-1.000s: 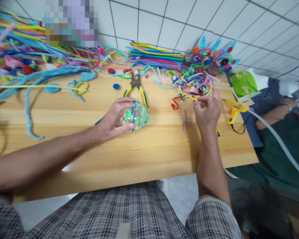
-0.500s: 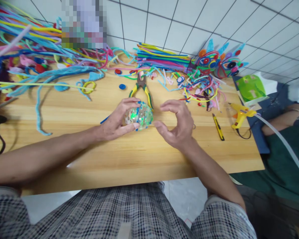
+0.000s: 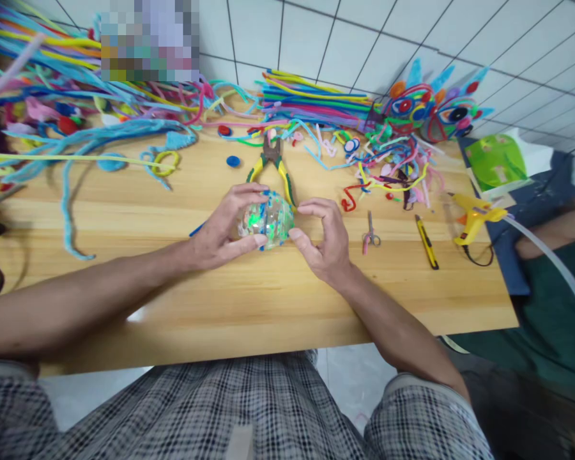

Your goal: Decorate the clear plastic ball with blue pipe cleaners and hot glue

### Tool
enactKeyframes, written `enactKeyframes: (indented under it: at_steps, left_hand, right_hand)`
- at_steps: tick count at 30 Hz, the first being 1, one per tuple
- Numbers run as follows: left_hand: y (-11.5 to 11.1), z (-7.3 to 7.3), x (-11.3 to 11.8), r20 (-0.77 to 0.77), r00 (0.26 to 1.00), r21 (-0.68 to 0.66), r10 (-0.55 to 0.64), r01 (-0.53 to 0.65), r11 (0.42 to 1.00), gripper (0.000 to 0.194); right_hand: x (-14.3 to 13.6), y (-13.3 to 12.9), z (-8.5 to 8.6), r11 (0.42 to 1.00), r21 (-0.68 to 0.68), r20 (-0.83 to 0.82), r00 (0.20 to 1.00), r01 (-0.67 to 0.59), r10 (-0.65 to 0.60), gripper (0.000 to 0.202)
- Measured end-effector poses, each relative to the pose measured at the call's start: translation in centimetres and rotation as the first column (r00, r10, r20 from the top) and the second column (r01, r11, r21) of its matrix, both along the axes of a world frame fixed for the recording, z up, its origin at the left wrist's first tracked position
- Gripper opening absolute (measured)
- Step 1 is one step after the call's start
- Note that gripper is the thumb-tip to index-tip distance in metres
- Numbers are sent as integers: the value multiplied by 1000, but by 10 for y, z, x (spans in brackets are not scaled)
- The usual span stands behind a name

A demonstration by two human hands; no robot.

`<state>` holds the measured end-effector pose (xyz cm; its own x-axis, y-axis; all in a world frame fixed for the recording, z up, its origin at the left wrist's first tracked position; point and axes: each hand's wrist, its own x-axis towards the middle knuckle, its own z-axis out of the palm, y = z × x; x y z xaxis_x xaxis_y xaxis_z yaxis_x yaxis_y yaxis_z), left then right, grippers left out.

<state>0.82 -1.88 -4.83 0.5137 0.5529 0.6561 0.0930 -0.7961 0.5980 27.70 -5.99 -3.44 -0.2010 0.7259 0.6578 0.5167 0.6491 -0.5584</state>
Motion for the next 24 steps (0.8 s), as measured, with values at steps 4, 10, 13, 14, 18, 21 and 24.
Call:
enactKeyframes:
  at_steps: [4, 10, 13, 14, 18, 21, 24]
  left_hand:
    - [-1, 0, 0, 0, 1000, -1, -4, 4, 1000, 65]
    - [0, -1, 1, 27, 1000, -7, -7, 8, 1000, 65]
    - [0, -1, 1, 21, 1000, -3, -11, 11, 1000, 65]
    - [-1, -1, 1, 20, 1000, -5, -11, 11, 1000, 65]
    - [-2, 0, 1, 20, 1000, -20, -4, 4, 1000, 64]
    - [-2, 0, 0, 1, 1000, -20, 2, -2, 1000, 65]
    - [-2, 0, 0, -12, 1000, -16, 2, -2, 1000, 65]
  right_hand:
    - [0, -1, -6, 994, -97, -3, 999, -45, 45, 65]
    - [-7, -7, -8, 967, -223, 64, 988, -123, 140, 95]
    - [-9, -7, -8, 964, -226, 85, 983, -141, 163, 97]
    - [-10, -7, -8, 964, -225, 85, 982, -144, 167, 98]
    - [-12, -7, -9, 968, -205, 86, 982, -148, 168, 96]
    - [-12, -7, -9, 965, -222, 106, 981, -137, 164, 98]
    - [-12, -7, -10, 960, -246, 105, 981, -132, 161, 101]
